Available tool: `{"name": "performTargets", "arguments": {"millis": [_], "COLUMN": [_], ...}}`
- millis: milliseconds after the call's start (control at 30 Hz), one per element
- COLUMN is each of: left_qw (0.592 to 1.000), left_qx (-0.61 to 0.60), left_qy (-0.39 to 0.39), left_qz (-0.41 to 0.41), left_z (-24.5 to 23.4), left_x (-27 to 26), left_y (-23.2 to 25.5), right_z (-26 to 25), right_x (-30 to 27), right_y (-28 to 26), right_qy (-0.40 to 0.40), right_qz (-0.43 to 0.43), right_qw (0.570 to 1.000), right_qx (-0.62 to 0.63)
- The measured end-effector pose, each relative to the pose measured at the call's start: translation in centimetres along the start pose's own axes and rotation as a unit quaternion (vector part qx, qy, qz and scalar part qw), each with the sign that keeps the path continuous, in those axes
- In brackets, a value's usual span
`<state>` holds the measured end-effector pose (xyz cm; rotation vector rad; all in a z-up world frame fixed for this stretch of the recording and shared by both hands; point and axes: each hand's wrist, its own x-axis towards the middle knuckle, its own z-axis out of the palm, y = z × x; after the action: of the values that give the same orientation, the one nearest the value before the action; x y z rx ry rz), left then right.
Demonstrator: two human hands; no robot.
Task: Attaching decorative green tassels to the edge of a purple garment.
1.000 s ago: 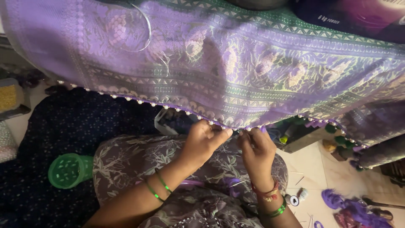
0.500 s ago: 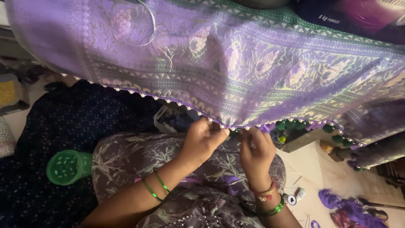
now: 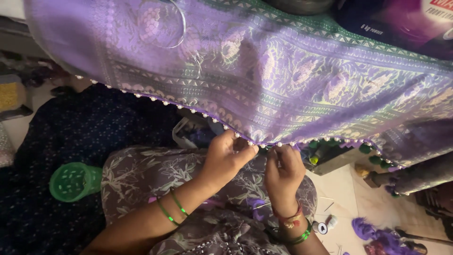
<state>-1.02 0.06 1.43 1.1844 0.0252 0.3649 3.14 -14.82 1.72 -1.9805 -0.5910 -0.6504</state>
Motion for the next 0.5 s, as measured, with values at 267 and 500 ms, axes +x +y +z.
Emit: {"name": "performTargets", "arguments": {"millis": [267, 500], "left_qw": [1.000, 1.000], "left_qx": [-0.022, 0.000], "left_qy": [-0.014, -0.002], "left_qz": [0.000, 0.001], "left_z": [0.17, 0.43], "left_x": [-0.21, -0.17], "left_y": [0.19, 0.57], "right_z": [-0.13, -0.48], "right_x": [-0.03, -0.11], "right_y": [-0.41, -0.38], "right_qy": [0.014, -0.005], "right_qz": [-0.032, -0.043], "right_qw": [0.999, 0.999], "right_qx": [0.003, -0.003]}}
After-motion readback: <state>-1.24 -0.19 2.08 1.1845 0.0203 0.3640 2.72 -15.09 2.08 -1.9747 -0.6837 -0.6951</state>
